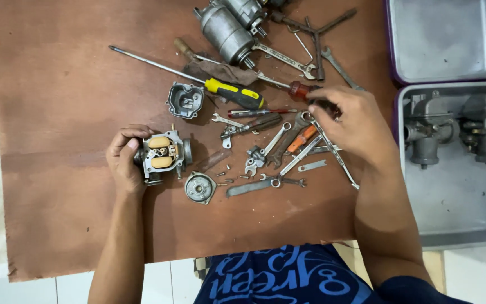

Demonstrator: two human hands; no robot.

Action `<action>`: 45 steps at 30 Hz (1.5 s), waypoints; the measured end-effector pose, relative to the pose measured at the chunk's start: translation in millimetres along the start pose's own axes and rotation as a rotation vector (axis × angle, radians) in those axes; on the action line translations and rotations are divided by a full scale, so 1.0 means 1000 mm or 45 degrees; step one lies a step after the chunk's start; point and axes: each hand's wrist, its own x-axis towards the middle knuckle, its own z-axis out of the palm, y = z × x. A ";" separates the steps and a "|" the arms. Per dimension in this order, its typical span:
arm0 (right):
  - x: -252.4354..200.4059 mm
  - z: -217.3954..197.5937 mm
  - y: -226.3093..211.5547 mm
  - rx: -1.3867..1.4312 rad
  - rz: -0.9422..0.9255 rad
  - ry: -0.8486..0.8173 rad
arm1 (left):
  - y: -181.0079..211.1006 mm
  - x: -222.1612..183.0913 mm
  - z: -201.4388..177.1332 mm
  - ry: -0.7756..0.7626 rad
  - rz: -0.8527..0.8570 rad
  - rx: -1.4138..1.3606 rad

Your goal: Disassembling a carburetor to inspect and clean internal components.

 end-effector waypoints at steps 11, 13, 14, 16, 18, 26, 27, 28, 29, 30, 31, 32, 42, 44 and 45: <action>0.012 -0.011 0.005 0.031 -0.016 0.044 | 0.004 0.003 0.001 -0.033 0.030 0.036; 0.019 -0.008 0.003 0.042 -0.046 0.031 | 0.004 0.002 0.001 -0.030 0.032 0.039; 0.023 -0.007 0.001 0.058 -0.066 0.003 | 0.005 0.002 0.001 -0.030 0.032 0.045; 0.032 0.001 0.003 0.075 -0.097 -0.020 | 0.006 0.004 0.002 -0.027 0.042 0.053; 0.039 0.013 0.013 0.082 -0.192 -0.002 | 0.006 0.005 0.003 -0.036 0.051 0.064; 0.072 0.106 0.000 0.050 -0.358 -0.058 | 0.009 0.006 0.004 -0.055 0.059 0.098; 0.074 0.126 -0.003 -0.033 -0.408 -0.087 | 0.011 0.006 0.006 -0.056 0.067 0.112; 0.078 0.133 -0.011 -0.031 -0.412 -0.088 | 0.011 0.006 0.006 -0.052 0.068 0.114; 0.081 0.140 -0.020 -0.223 -0.442 -0.073 | 0.011 0.006 0.005 -0.058 0.072 0.107; 0.085 0.148 -0.028 -0.416 -0.472 -0.057 | 0.010 0.006 0.005 -0.064 0.076 0.100; 0.086 0.151 -0.030 -0.415 -0.477 -0.060 | 0.010 0.005 0.004 -0.058 0.077 0.101; 0.088 0.154 -0.032 -0.439 -0.458 -0.069 | 0.010 0.004 0.004 -0.058 0.080 0.097; 0.100 0.199 -0.018 -0.693 -0.230 -0.136 | 0.004 0.008 0.003 -0.092 0.117 0.049; 0.099 0.206 -0.007 -0.666 -0.196 -0.148 | 0.003 0.007 0.003 -0.098 0.129 0.046; 0.100 0.209 -0.002 -0.640 -0.160 -0.156 | 0.003 0.008 0.003 -0.108 0.144 0.042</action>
